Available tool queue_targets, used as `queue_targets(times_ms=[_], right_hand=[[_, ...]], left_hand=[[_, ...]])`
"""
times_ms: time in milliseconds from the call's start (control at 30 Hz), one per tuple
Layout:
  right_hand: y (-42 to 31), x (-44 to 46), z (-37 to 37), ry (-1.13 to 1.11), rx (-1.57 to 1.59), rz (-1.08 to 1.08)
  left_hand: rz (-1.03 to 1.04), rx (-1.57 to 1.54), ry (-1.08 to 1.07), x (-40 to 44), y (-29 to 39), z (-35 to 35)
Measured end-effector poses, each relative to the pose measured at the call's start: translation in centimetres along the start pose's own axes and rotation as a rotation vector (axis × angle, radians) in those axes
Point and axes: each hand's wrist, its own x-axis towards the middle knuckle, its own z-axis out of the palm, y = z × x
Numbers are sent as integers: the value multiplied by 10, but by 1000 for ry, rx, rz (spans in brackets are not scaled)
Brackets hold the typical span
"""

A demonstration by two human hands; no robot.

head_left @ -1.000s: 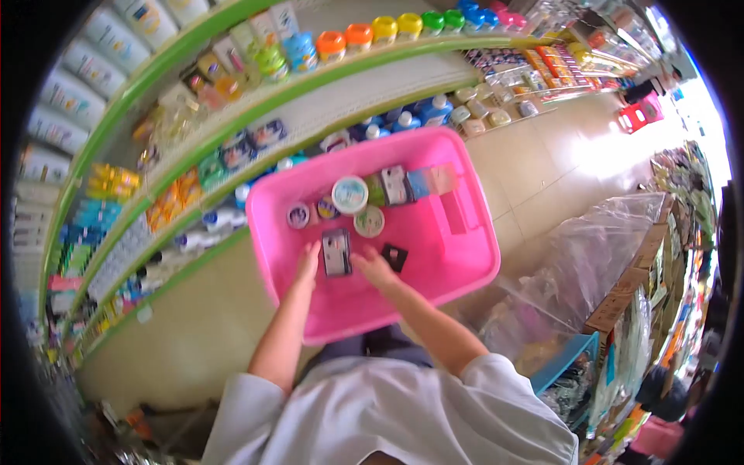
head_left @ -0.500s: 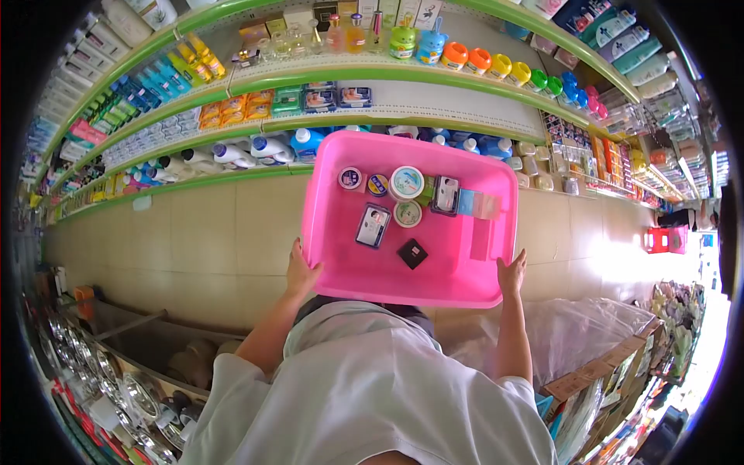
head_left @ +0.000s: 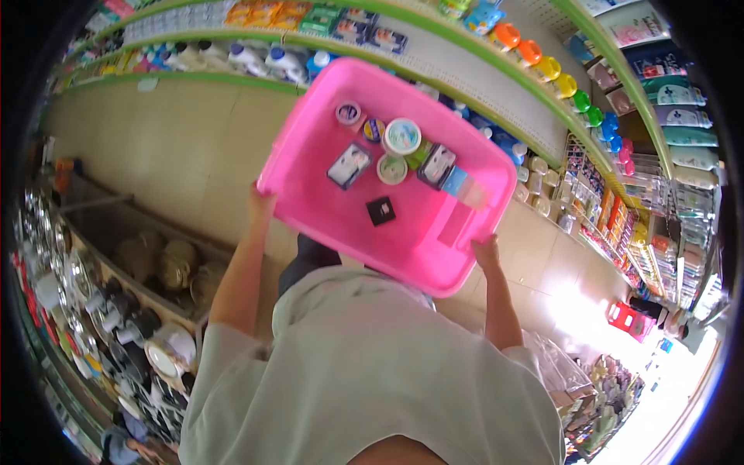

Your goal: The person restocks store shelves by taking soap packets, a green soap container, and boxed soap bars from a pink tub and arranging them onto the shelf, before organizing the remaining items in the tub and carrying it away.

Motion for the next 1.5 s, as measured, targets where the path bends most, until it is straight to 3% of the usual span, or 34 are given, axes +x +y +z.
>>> queue_targets(times_ms=[67,367,433,500,567,600,667,767,967,1033,1100,1167,1233,1367,1500], right_hand=[[0,7,-3,-88,46,22],[-38,-7,-19,-82,160,145],[-10,14,-10,-90,159,76],[27,43,9,-94,169,-3],[48,65,19,37,111,-75],[28,59,9,44,113,-90],[-17,22,-8,-65,115,109],[-14,19,3,-36,222,60],[-56,-20,30,-49,153,4],[-61,-19,51,-17,119,-50],[-71,-16,69,37,60,-98],[-108,-31,65,-103,148,-99],[-118,-22,88,-109,180,-161],[-159,-21,129,-160,220,-230],[-226,-51,129,-322,157,-121]], left_hand=[[-64,43,29,-4,30,-1],[-33,99,-117,-19,59,-10],[-92,68,-98,-31,84,-15],[-69,54,-100,-22,57,-11],[-39,27,-105,-17,54,-11],[-82,-1,-113,-20,58,-13],[-125,-22,-120,-22,57,-19],[-86,-69,-126,-12,42,-19],[-89,-69,-89,11,2,-70],[-96,-320,-97,23,-11,-90],[-131,-196,-96,34,-9,-112],[-120,-197,-57,54,-26,-131],[-137,-3,16,70,-23,-153],[-137,-18,122,123,-58,-198],[-136,-53,338,143,-64,-213]])
